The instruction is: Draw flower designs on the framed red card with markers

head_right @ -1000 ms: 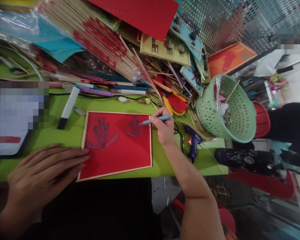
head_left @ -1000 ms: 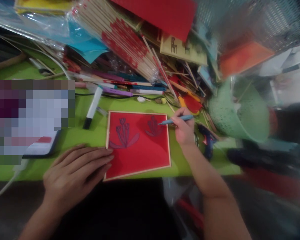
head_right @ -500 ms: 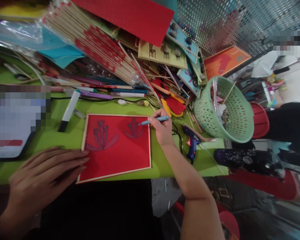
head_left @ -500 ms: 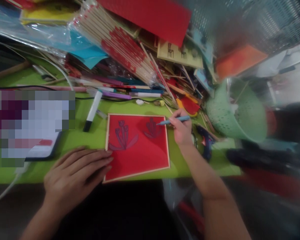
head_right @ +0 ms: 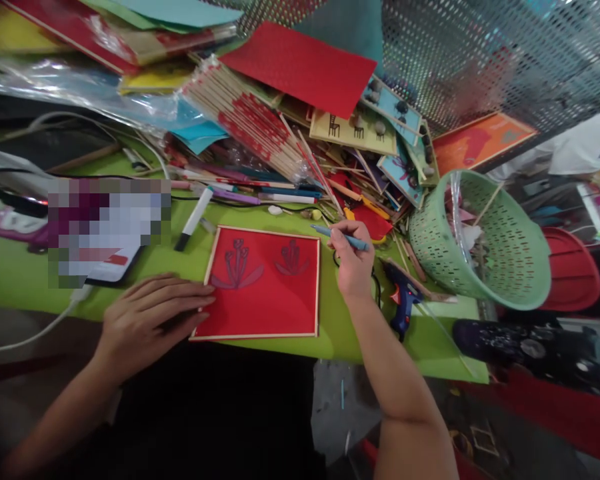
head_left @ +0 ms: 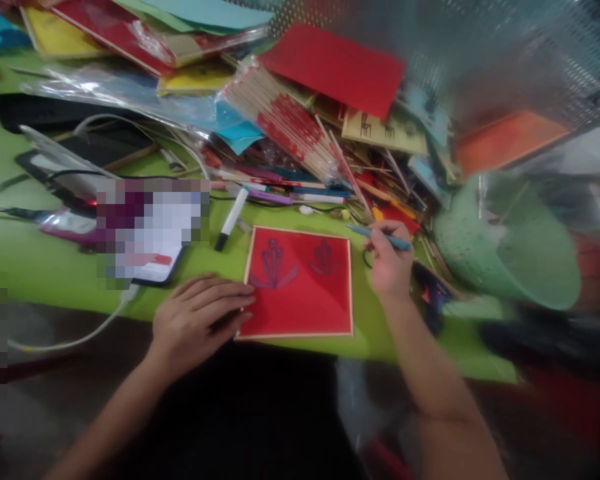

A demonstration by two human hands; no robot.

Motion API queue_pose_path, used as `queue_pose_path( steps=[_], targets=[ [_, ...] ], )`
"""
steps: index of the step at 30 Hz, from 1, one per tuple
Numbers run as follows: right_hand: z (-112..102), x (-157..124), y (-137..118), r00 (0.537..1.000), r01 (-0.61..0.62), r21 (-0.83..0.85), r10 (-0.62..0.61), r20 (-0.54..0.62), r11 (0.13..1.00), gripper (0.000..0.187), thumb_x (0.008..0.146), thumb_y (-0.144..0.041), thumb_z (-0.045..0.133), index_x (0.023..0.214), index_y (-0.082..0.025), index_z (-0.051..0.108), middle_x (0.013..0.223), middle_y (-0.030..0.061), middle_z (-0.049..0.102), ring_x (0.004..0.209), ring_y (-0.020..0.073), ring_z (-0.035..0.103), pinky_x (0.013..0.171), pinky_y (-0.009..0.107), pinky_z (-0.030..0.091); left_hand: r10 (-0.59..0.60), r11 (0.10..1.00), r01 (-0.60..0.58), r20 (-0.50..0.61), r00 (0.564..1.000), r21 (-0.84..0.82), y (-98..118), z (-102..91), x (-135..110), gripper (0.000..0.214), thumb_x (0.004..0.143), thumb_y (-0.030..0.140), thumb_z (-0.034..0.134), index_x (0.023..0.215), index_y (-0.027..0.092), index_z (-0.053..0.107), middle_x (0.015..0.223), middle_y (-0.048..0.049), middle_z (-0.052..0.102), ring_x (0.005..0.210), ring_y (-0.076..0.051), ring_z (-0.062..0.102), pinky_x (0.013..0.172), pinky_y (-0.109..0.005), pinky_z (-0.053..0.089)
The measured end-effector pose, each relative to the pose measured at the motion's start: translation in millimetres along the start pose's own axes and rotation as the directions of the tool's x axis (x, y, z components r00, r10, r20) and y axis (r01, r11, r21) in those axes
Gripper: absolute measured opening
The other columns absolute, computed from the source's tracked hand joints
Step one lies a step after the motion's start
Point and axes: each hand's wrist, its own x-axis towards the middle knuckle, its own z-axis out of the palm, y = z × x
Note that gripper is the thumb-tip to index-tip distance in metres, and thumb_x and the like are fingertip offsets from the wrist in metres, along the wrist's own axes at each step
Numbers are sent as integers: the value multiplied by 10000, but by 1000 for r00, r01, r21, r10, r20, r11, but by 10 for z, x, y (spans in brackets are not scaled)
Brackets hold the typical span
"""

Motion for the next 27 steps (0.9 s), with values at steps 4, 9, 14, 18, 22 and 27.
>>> queue_pose_path(
  steps=[4,9,14,18,22,27],
  targets=[
    [-22,37,-34,995,80,-95,-85,-48,992,149,921,-381,747,912,-246,684,708,-58,567,608,102,501,605,251,416,2,1000,-2,0,1000,19,-15,20,-13,219,955,280,735,1167,334,736,1174,38,827,1003,-219,792,989,-450,581],
    [-47,81,-68,986,135,-147,-147,-77,980,186,889,-409,756,932,-246,679,751,-44,604,660,115,550,627,256,448,-58,994,60,-21,998,94,16,67,27,173,1012,325,663,1161,337,750,1228,49,812,1007,-220,771,915,-419,575],
    [-108,73,-59,973,179,-164,-200,-116,970,184,891,-415,733,918,-239,687,757,-38,619,643,114,525,612,258,428,-99,987,98,-5,995,129,68,97,43,229,1056,367,582,1226,325,729,1284,30,793,1088,-247,755,901,-431,569],
    [-146,88,-19,962,196,-168,-223,-156,966,193,916,-425,686,911,-232,691,735,-41,606,619,109,503,598,256,409,-106,988,101,36,994,116,65,88,0,365,1062,416,541,1387,294,651,1442,-27,712,1270,-298,692,1030,-486,554],
    [-149,55,20,957,213,-170,-240,-162,962,221,934,-448,665,882,-233,672,724,-46,596,591,105,474,582,256,390,-90,990,77,105,990,117,44,56,-50,476,1055,483,524,1473,263,583,1509,-63,663,1370,-316,633,1139,-522,500],
    [-190,-146,61,938,288,-291,-329,-104,912,206,960,-441,648,934,-243,695,790,-27,647,704,143,571,715,285,460,-90,989,72,142,986,131,30,70,-90,548,1001,518,601,1495,285,561,1581,-49,599,1437,-316,579,1243,-530,404]
  ],
)
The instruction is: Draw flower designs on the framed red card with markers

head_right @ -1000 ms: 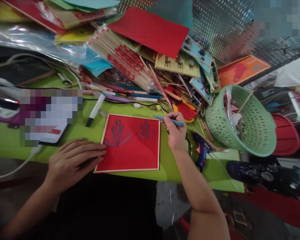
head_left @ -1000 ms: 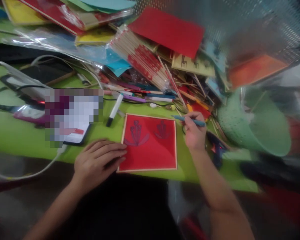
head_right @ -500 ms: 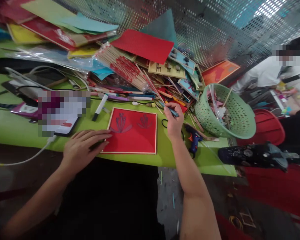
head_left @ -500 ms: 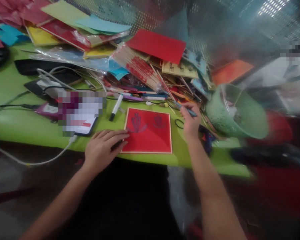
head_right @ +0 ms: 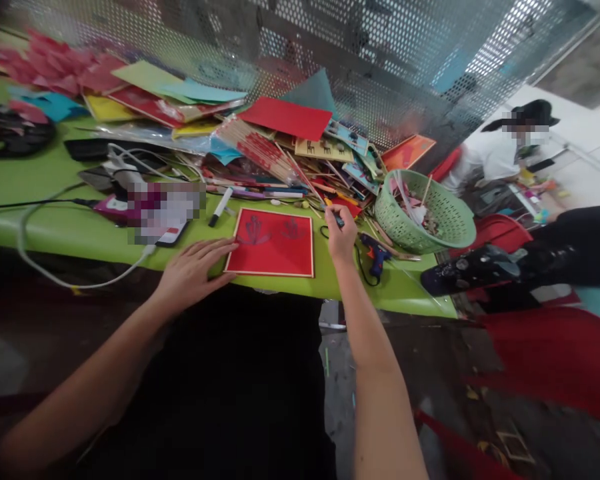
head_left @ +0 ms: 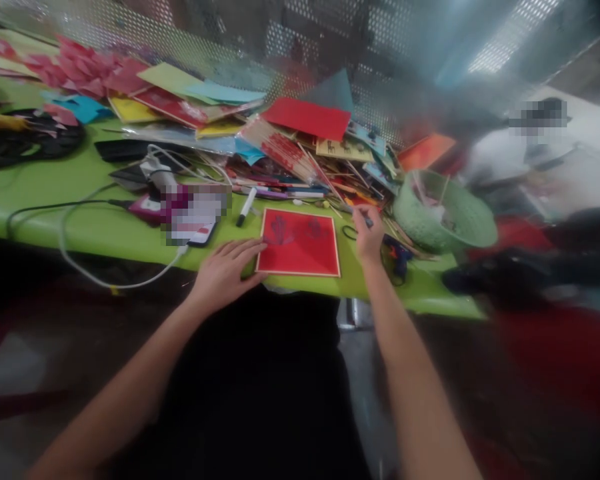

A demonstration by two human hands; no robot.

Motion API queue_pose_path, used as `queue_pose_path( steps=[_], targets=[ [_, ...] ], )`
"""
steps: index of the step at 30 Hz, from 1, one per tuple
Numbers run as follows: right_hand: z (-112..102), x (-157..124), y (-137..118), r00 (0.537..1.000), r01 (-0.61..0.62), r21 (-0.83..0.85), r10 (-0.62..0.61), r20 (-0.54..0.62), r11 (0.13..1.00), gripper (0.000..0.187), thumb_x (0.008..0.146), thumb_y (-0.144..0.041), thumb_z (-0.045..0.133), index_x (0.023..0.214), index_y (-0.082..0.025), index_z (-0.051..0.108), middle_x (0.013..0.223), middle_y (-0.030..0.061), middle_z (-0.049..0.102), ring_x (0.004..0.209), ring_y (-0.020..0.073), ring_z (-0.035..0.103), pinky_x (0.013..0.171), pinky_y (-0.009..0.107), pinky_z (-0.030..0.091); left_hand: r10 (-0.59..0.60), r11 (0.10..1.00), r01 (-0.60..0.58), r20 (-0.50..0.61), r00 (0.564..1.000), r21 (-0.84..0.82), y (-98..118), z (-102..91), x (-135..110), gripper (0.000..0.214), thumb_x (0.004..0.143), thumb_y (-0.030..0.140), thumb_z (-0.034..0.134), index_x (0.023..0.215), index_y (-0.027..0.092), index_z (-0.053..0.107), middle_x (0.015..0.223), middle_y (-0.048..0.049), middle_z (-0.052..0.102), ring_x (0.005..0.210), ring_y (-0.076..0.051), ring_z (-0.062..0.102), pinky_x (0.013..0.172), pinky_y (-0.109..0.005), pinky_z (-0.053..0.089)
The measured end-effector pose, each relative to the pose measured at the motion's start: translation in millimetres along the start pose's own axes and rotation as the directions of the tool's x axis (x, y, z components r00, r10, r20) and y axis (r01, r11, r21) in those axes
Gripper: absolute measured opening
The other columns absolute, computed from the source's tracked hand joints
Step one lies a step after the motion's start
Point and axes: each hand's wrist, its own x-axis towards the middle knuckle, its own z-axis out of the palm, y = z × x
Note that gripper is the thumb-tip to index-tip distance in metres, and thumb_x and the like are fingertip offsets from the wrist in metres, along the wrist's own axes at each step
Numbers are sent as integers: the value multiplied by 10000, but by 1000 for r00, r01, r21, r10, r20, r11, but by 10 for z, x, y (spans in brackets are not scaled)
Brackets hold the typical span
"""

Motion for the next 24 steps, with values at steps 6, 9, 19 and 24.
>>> queue_pose_path(
  steps=[6,9,19,24],
  targets=[
    [-92,-83,53,994,95,-154,-103,-43,983,210,953,-443,633,935,-242,694,904,22,715,875,219,653,866,353,500,-36,999,36,15,999,31,20,28,47,513,980,494,632,1461,318,602,1568,-38,612,1446,-321,562,1219,-524,412],
    [-108,-54,84,994,36,-152,-51,-95,988,238,943,-464,618,932,-239,695,927,28,725,896,223,651,888,354,504,-34,999,34,17,999,36,52,17,82,508,969,490,653,1446,319,620,1557,-36,624,1438,-331,565,1184,-515,439],
    [-147,-17,178,982,-94,-41,85,-171,995,300,918,-504,579,944,-222,679,807,7,675,732,193,609,702,301,475,-85,993,87,-27,996,74,87,-17,285,403,1022,460,649,1337,208,656,1375,-108,682,1249,-268,657,1102,-538,532],
    [-158,-10,163,966,-137,14,137,-218,990,311,884,-515,596,923,-216,671,789,1,675,705,185,585,652,282,448,-154,971,172,-111,982,166,-80,-61,643,372,1022,422,658,1321,200,645,1373,-111,654,1184,-249,668,1013,-486,597]
  ],
)
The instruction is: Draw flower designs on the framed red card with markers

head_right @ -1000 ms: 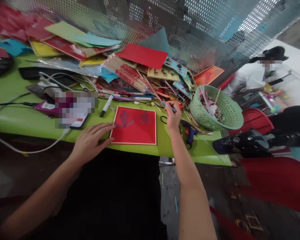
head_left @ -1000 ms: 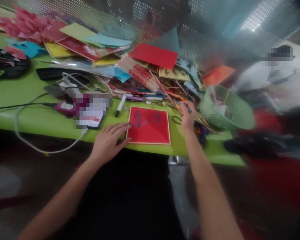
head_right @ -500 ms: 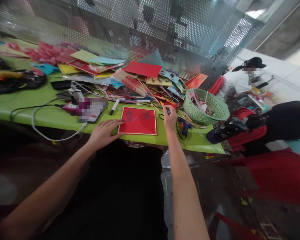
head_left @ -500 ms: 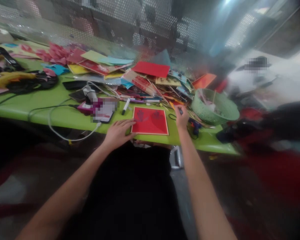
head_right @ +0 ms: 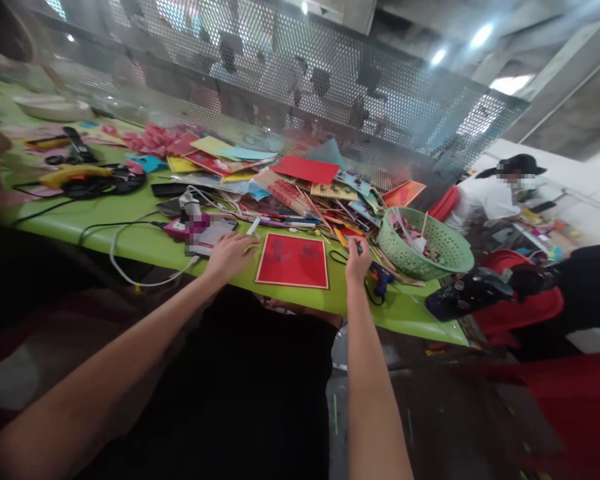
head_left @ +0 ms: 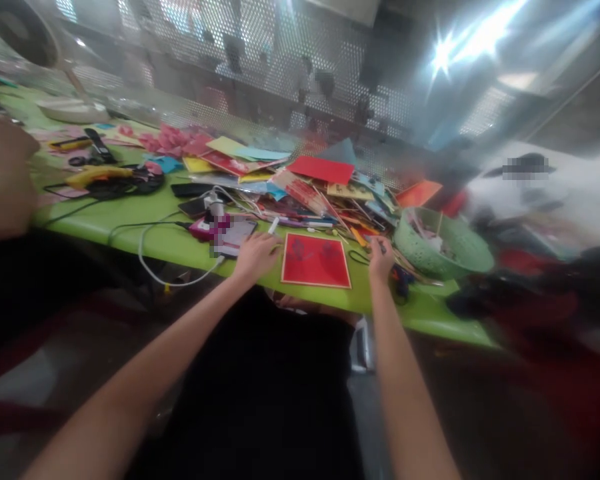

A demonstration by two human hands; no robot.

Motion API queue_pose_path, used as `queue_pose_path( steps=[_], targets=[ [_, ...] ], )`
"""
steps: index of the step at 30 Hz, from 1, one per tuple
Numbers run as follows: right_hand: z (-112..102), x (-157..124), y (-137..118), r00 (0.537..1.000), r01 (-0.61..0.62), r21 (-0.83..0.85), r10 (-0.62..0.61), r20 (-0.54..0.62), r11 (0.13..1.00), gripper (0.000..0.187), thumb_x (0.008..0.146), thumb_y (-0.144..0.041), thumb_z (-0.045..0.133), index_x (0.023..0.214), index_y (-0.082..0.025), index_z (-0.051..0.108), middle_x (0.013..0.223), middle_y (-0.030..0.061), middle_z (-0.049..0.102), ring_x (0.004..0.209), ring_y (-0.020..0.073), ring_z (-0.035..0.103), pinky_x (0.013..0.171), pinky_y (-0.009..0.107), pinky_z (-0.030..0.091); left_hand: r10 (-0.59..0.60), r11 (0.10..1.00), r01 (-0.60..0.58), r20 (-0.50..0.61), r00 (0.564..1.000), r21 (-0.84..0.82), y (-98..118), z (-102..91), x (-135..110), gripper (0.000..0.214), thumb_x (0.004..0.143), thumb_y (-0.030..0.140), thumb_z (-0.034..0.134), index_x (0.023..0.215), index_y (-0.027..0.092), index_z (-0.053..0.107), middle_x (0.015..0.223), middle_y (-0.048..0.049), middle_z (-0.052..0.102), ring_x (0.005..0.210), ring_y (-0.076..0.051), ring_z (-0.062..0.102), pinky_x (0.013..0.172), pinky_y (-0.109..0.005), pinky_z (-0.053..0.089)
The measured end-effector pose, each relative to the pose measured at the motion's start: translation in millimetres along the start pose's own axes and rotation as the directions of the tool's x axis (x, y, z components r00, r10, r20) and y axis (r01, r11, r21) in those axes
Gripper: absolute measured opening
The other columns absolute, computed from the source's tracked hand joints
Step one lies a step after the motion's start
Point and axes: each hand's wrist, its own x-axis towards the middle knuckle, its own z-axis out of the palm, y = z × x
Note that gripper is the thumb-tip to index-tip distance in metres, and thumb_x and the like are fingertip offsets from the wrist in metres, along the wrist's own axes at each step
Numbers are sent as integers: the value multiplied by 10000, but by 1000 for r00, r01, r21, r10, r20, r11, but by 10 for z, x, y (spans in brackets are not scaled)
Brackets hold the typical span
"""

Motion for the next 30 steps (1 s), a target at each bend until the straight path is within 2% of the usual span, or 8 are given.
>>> queue_pose_path(
  steps=[6,11,16,20,25,30],
  targets=[
    [12,-17,-62,1000,-18,35,19,-19,999,293,855,-504,625,875,-217,680,729,-28,651,650,159,538,611,252,424,62,997,-63,5,998,49,-133,20,458,375,1021,412,661,1329,199,639,1368,-113,656,1180,-252,670,998,-484,603],
    [14,-33,-77,999,-41,61,41,-2,997,291,853,-501,641,897,-217,690,726,-41,647,608,143,502,570,242,395,76,996,-77,28,997,45,-186,88,637,357,1024,416,658,1321,220,646,1376,-108,652,1180,-242,669,999,-461,602],
    [9,-42,-93,997,-67,104,65,29,992,287,841,-492,662,897,-212,693,713,-50,638,585,129,481,562,240,380,55,997,-57,41,998,55,-220,147,646,357,1027,419,653,1320,217,647,1380,-111,650,1177,-240,669,1003,-463,601],
    [20,-35,-118,995,-97,174,93,31,980,294,817,-492,683,897,-209,691,681,-55,642,538,117,460,536,242,373,31,999,-31,0,1000,38,-182,139,588,362,1027,418,651,1324,211,644,1376,-112,652,1173,-242,670,1000,-471,603],
    [28,-3,-155,988,-155,279,142,68,948,294,793,-505,681,845,-217,650,607,-48,656,461,105,463,493,242,370,42,998,-45,-64,997,-51,-31,129,516,395,1017,422,666,1336,191,634,1367,-113,653,1177,-253,671,998,-488,603],
    [23,-7,-182,976,-207,367,169,134,907,264,780,-487,678,793,-228,626,565,-49,645,454,104,499,483,235,404,102,978,-109,-52,993,-175,163,204,521,384,1020,424,663,1323,189,639,1344,-109,664,1148,-241,681,980,-471,610]
  ],
)
